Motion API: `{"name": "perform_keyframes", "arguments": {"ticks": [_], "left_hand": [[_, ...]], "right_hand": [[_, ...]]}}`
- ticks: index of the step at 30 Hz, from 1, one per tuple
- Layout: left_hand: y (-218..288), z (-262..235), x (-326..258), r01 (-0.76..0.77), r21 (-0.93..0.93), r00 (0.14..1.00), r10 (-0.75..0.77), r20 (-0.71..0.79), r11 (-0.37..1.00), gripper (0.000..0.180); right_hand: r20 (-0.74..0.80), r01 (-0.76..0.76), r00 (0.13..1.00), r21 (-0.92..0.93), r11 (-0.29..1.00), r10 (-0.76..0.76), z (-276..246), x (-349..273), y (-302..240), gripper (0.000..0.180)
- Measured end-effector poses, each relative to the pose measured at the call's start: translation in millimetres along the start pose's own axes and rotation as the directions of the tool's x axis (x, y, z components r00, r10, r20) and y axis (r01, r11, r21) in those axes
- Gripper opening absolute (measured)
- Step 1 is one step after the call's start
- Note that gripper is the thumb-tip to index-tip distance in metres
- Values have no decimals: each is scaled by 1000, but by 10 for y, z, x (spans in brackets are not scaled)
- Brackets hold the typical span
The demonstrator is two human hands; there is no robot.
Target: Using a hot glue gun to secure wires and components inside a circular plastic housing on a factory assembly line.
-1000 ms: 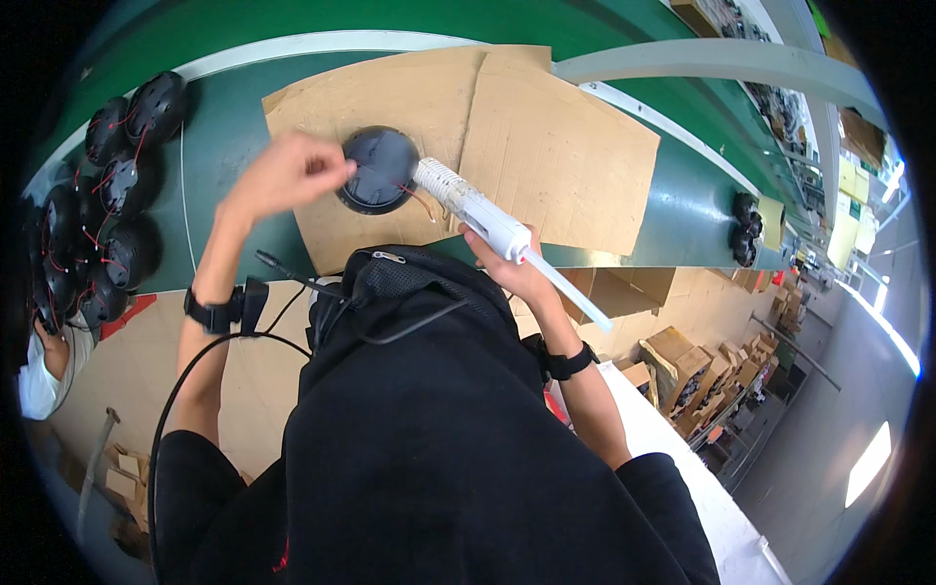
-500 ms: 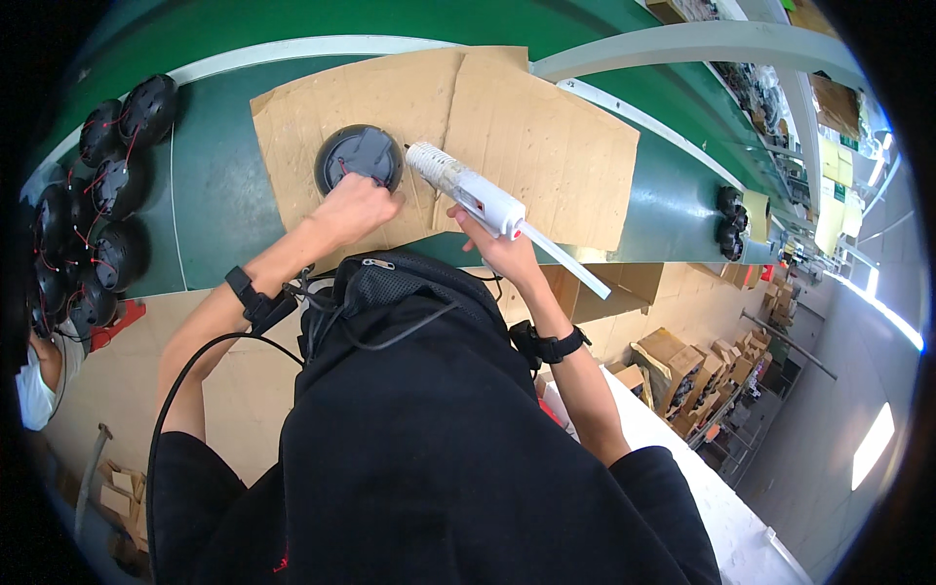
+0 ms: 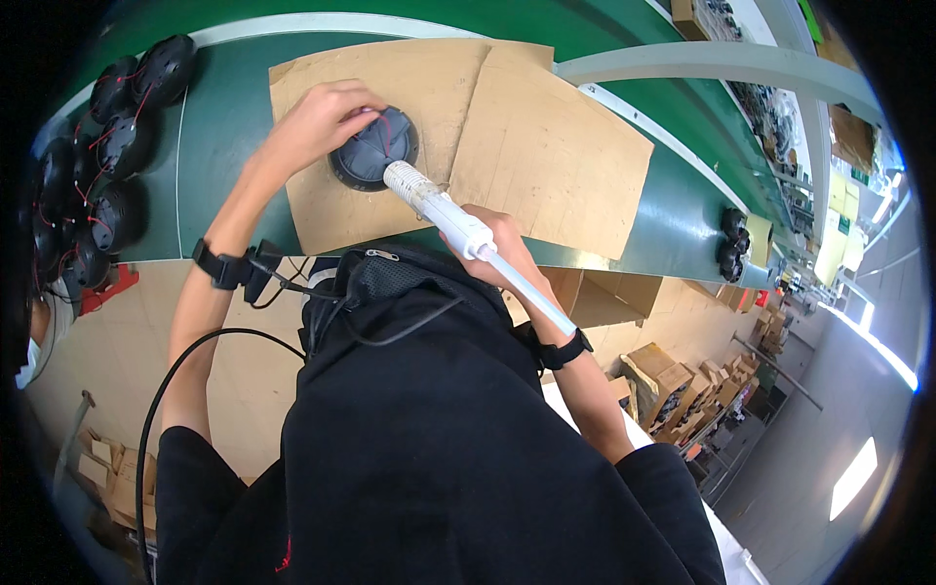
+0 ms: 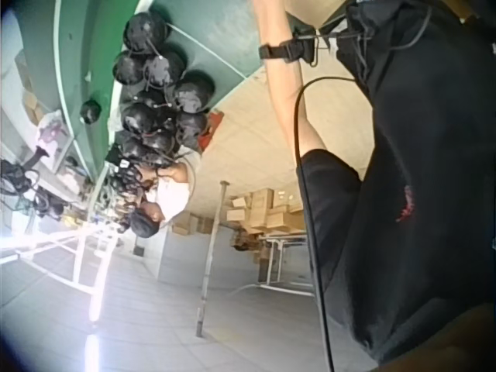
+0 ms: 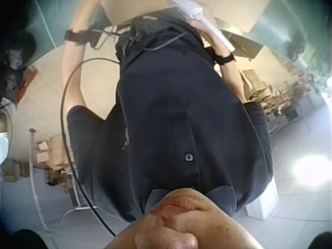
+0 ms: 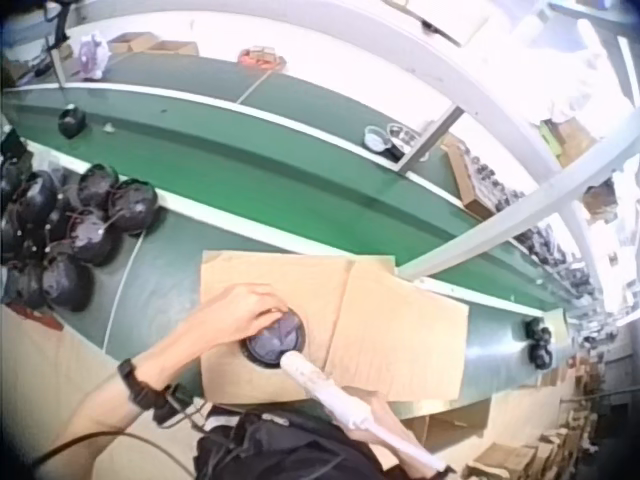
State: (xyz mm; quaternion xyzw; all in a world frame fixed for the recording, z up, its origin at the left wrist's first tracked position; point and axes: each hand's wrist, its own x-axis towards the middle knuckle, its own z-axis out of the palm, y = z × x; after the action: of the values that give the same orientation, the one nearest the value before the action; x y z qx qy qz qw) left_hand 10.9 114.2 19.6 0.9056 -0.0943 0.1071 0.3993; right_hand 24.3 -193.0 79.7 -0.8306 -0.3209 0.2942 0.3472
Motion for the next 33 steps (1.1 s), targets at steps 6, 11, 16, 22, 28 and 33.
{"name": "perform_keyframes", "arguments": {"ticks": [6,11,16,22,28,33], "left_hand": [[96,100,259,2,-5,1000,-2,7,1000,24],[94,167,311,54,-35,998,-53,28,998,32],[65,168,295,48,-34,999,-48,-8,998,33],[71,156,275,48,-38,999,-49,-11,998,34],[56,155,258,43,-21,999,-43,-23,999,36],[59,153,256,48,-18,998,-48,-30,999,37]], "right_hand": [[-13,-10,1000,15,1000,10,61,73,-31,15],[-16,-102,995,41,994,103,46,112,-117,16],[-12,-136,991,-53,989,136,34,145,-172,20],[-45,-63,997,-87,994,60,58,165,-163,21],[-76,-42,997,-93,995,35,67,184,-189,22],[-40,-77,997,-110,991,73,28,173,-160,23]]}}
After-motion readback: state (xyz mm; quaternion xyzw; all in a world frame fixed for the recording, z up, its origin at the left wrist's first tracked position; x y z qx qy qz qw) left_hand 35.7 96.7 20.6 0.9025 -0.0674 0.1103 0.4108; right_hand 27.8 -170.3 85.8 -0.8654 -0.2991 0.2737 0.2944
